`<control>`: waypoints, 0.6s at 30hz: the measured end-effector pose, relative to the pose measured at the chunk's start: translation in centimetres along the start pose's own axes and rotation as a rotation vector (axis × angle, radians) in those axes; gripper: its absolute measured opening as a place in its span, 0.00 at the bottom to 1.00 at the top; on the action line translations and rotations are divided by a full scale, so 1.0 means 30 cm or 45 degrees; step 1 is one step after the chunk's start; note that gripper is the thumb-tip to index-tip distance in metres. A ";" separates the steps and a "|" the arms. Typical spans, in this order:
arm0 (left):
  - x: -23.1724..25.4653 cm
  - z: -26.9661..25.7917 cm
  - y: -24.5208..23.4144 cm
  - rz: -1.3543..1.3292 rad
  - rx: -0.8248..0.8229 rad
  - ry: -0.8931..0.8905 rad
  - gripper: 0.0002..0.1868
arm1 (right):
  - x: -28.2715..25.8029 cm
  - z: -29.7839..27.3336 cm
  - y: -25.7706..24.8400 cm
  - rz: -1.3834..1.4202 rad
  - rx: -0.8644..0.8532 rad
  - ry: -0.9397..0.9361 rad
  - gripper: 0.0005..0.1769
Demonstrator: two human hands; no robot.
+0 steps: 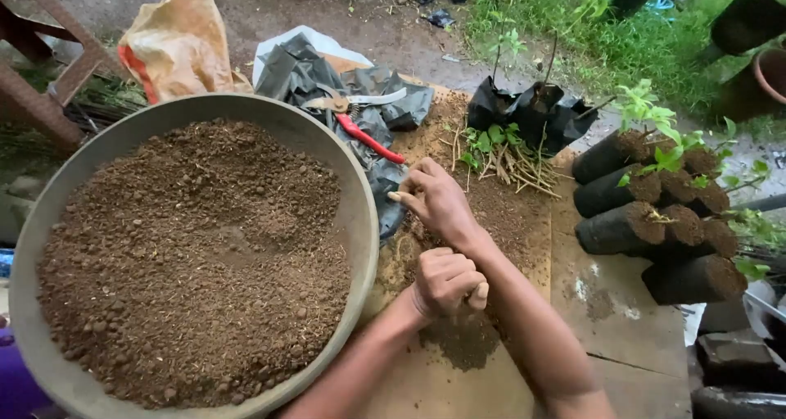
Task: Filling small plastic nursery bags with soil by hand from a large basin and preparing them for seedlings.
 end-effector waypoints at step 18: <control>-0.115 -0.123 -0.002 0.012 0.058 -0.167 0.22 | 0.016 -0.048 -0.180 0.030 0.361 -0.148 0.08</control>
Point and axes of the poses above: each hand's wrist, its own z-axis towards the middle knuckle, its own y-axis out of the palm, x = y × z, the point moved 7 cm from there along z, towards the middle knuckle, and after that the axes turned 11 degrees about x, right-handed, at the moved point
